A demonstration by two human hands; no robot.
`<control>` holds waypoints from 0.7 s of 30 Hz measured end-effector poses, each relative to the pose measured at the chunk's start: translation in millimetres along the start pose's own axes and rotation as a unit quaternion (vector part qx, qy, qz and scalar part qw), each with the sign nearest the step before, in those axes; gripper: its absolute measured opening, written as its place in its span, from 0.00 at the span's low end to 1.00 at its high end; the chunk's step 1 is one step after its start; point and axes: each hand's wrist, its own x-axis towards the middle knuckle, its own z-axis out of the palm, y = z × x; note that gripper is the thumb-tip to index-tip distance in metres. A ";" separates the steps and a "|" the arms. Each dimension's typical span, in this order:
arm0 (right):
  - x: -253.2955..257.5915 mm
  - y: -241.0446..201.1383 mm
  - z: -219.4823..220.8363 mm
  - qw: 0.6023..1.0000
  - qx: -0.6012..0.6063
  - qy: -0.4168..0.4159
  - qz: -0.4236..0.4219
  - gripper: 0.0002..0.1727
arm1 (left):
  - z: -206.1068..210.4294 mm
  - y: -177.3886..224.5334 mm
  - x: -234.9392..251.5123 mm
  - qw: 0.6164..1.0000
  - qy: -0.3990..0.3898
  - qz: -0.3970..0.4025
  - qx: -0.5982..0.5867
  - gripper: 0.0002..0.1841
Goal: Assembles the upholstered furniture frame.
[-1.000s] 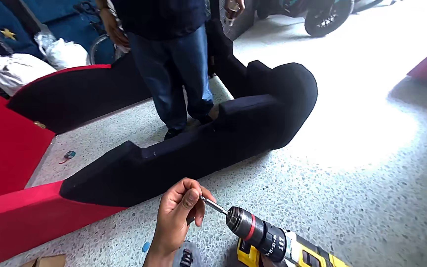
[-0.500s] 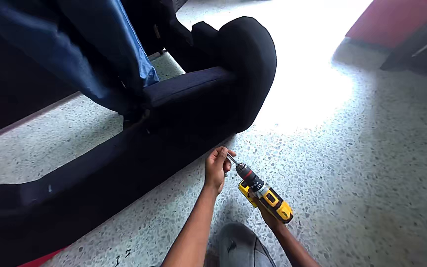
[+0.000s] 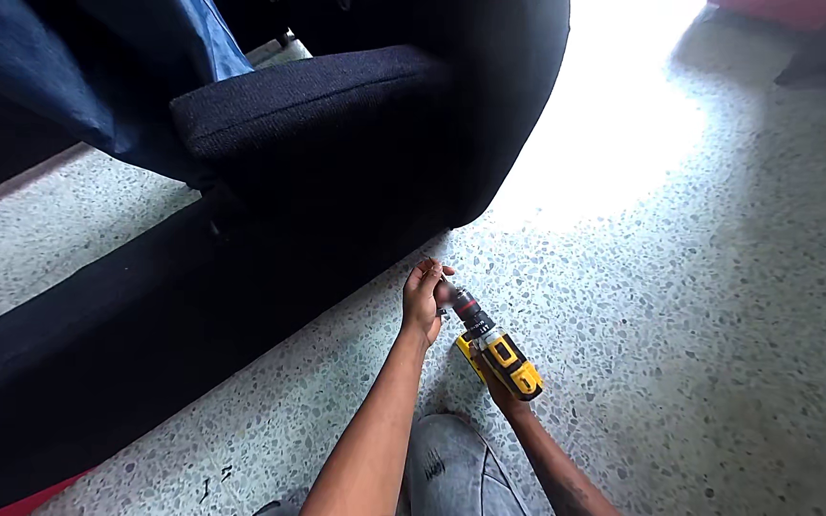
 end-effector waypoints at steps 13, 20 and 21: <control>-27.8 -61.4 -106.2 0.988 -0.110 -0.104 0.044 0.53 | -59.7 67.0 -78.9 1.000 0.011 -0.017 0.017 0.55; -55.1 -296.8 -0.9 0.979 0.002 -0.201 -0.044 0.19 | -50.5 159.4 -205.7 0.991 -0.056 0.124 -0.001 0.65; -48.8 -310.3 33.3 0.973 0.034 -0.224 -0.054 0.21 | -40.6 170.6 -218.0 0.987 -0.035 0.150 -0.038 0.64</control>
